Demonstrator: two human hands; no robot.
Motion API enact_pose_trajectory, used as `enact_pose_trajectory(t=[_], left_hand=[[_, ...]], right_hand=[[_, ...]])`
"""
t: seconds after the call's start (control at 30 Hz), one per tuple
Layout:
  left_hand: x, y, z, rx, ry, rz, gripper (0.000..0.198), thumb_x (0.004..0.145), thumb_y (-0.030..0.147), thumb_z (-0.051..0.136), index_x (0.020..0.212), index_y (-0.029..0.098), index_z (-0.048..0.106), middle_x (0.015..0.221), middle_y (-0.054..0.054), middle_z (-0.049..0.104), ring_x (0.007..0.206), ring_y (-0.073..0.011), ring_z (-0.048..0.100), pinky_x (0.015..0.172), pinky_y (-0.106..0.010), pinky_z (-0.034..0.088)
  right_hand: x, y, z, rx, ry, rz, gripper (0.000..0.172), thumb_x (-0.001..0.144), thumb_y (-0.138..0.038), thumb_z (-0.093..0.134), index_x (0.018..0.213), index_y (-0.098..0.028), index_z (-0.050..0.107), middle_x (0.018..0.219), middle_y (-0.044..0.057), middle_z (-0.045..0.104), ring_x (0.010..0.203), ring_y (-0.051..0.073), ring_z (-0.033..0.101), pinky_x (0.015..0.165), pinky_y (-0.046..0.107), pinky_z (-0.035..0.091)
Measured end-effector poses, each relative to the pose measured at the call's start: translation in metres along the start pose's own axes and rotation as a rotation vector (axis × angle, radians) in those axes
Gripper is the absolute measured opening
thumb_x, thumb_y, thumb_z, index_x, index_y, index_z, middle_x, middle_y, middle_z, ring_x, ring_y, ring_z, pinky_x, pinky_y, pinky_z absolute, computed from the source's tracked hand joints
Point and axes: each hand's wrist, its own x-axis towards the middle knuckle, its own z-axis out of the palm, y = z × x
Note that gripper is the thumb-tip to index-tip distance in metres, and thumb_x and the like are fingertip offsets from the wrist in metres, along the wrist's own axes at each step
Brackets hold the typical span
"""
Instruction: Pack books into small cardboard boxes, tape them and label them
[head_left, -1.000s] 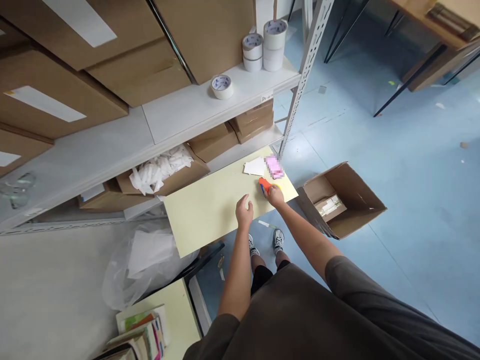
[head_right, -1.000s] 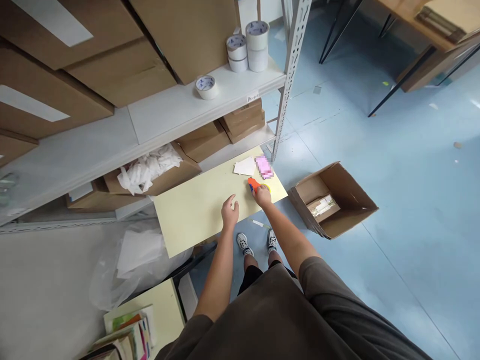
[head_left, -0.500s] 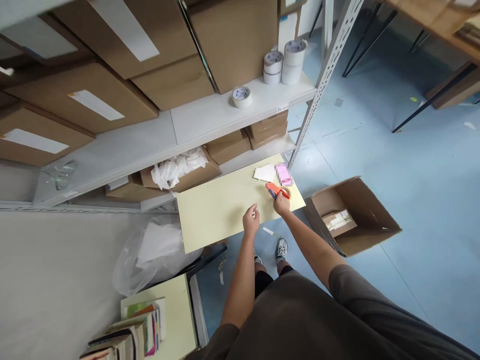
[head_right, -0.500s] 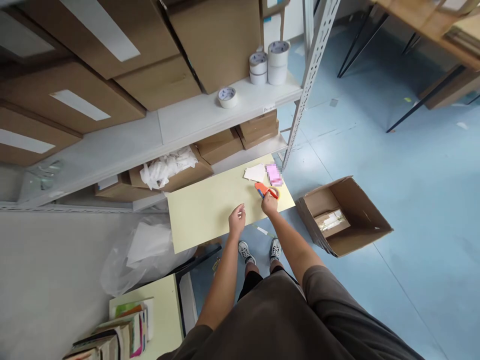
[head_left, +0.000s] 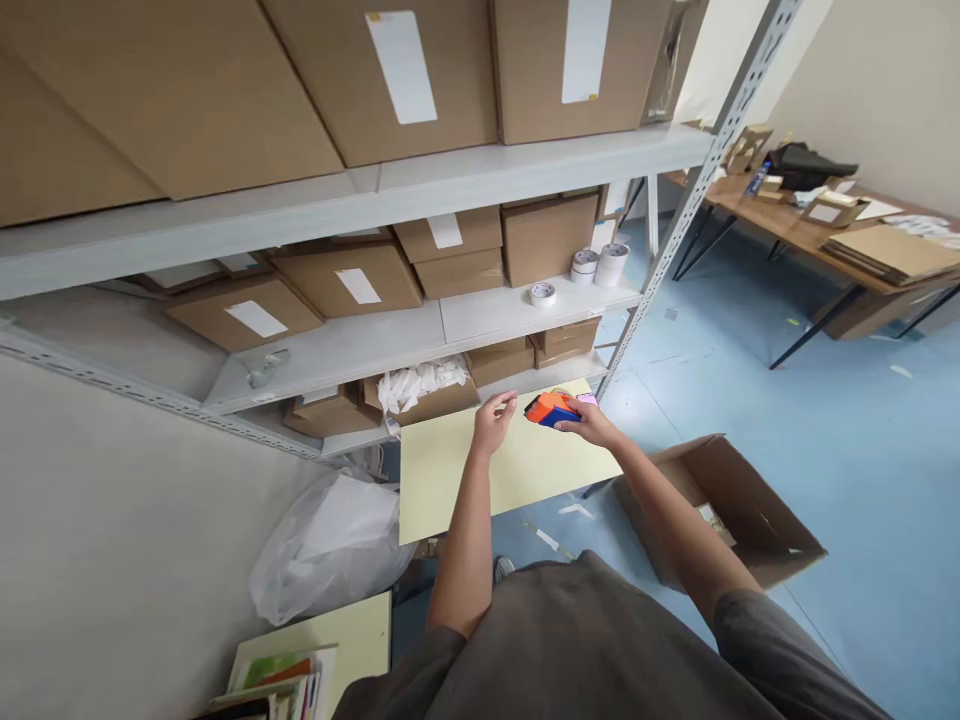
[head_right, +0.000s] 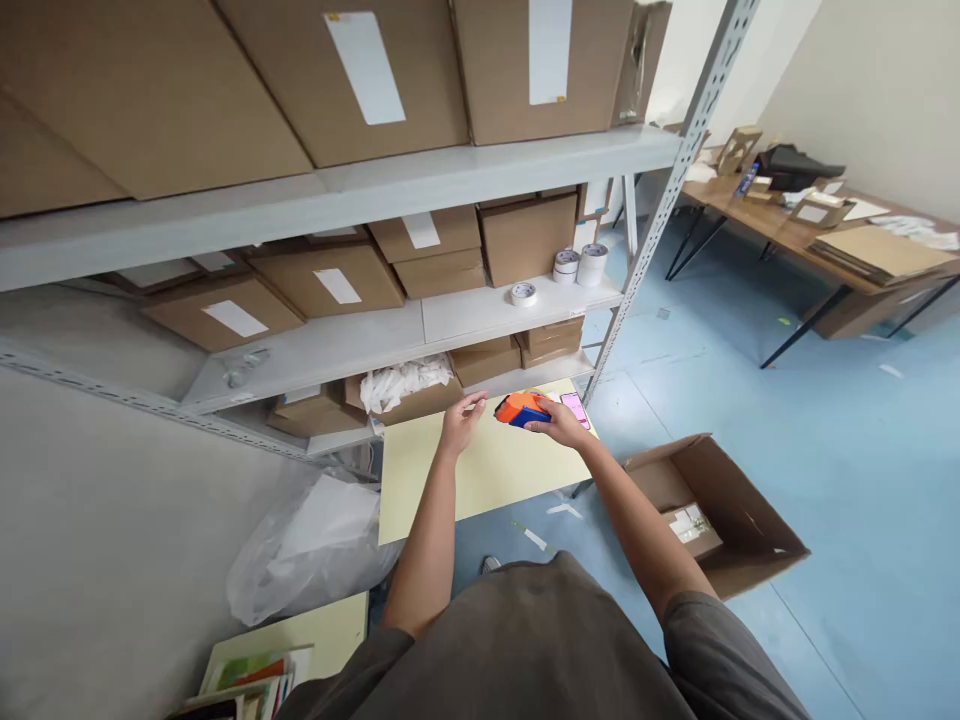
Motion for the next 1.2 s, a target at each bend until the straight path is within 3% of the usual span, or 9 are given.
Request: enact_pose_trajectory(t=[0.13, 0.33, 0.47, 0.7, 0.8, 0.93, 1.2], left_hand=[[0.0, 0.036, -0.04, -0.026, -0.22, 0.083, 0.042, 0.089, 0.053, 0.081, 0.115, 0.02, 0.084, 0.12, -0.012, 0.08, 0.107, -0.0246, 0.075, 0.093, -0.036, 0.06], [-0.013, 0.055, -0.069, -0.076, -0.262, 0.128, 0.038, 0.082, 0.055, 0.086, 0.094, 0.02, 0.087, 0.103, -0.009, 0.08, 0.087, -0.0206, 0.071, 0.079, -0.033, 0.058], [-0.017, 0.053, -0.082, -0.109, -0.246, 0.139, 0.039, 0.085, 0.058, 0.083, 0.084, 0.019, 0.084, 0.092, -0.008, 0.079, 0.088, -0.0221, 0.072, 0.081, -0.034, 0.056], [-0.015, 0.035, -0.102, -0.256, -0.254, 0.054, 0.054, 0.094, 0.068, 0.068, 0.095, 0.016, 0.084, 0.099, -0.012, 0.083, 0.095, -0.0251, 0.076, 0.085, -0.036, 0.058], [-0.015, 0.027, -0.112, -0.228, -0.25, 0.051, 0.045, 0.088, 0.062, 0.079, 0.094, 0.017, 0.084, 0.099, -0.011, 0.083, 0.096, -0.0258, 0.077, 0.089, -0.037, 0.06], [-0.016, 0.019, -0.124, -0.179, -0.275, 0.011, 0.04, 0.079, 0.055, 0.089, 0.094, 0.018, 0.085, 0.096, -0.009, 0.084, 0.089, -0.0251, 0.077, 0.083, -0.037, 0.062], [-0.024, 0.024, -0.132, 0.0, -0.171, 0.135, 0.021, 0.093, 0.039, 0.074, 0.091, 0.02, 0.083, 0.096, -0.009, 0.082, 0.09, -0.0235, 0.075, 0.082, -0.035, 0.061]], right_hand=[[0.01, -0.037, -0.003, 0.073, -0.051, -0.063, 0.043, 0.083, -0.06, 0.085, 0.095, -0.02, 0.075, 0.091, 0.006, 0.072, 0.096, 0.03, 0.069, 0.082, 0.037, 0.056], [0.02, -0.08, 0.005, 0.064, -0.037, -0.151, 0.041, 0.081, -0.06, 0.087, 0.084, -0.021, 0.074, 0.086, 0.004, 0.07, 0.087, 0.025, 0.064, 0.082, 0.036, 0.053], [0.022, -0.102, 0.015, 0.064, -0.037, -0.17, 0.04, 0.081, -0.058, 0.088, 0.088, -0.02, 0.076, 0.09, 0.005, 0.073, 0.086, 0.025, 0.065, 0.083, 0.037, 0.054], [0.02, -0.119, 0.042, 0.076, -0.029, -0.111, 0.045, 0.083, -0.061, 0.086, 0.097, -0.019, 0.078, 0.091, 0.005, 0.075, 0.084, 0.024, 0.067, 0.083, 0.037, 0.055], [0.019, -0.119, 0.053, 0.046, -0.047, -0.056, 0.046, 0.083, -0.061, 0.085, 0.103, -0.02, 0.079, 0.093, 0.006, 0.076, 0.088, 0.026, 0.069, 0.085, 0.039, 0.057], [0.019, -0.119, 0.066, 0.012, -0.056, -0.005, 0.046, 0.081, -0.059, 0.087, 0.105, -0.021, 0.079, 0.096, 0.007, 0.077, 0.092, 0.029, 0.07, 0.087, 0.042, 0.058], [0.026, -0.124, 0.072, -0.031, -0.073, -0.01, 0.04, 0.083, -0.056, 0.086, 0.101, -0.021, 0.078, 0.091, 0.006, 0.076, 0.087, 0.028, 0.069, 0.08, 0.037, 0.055]])
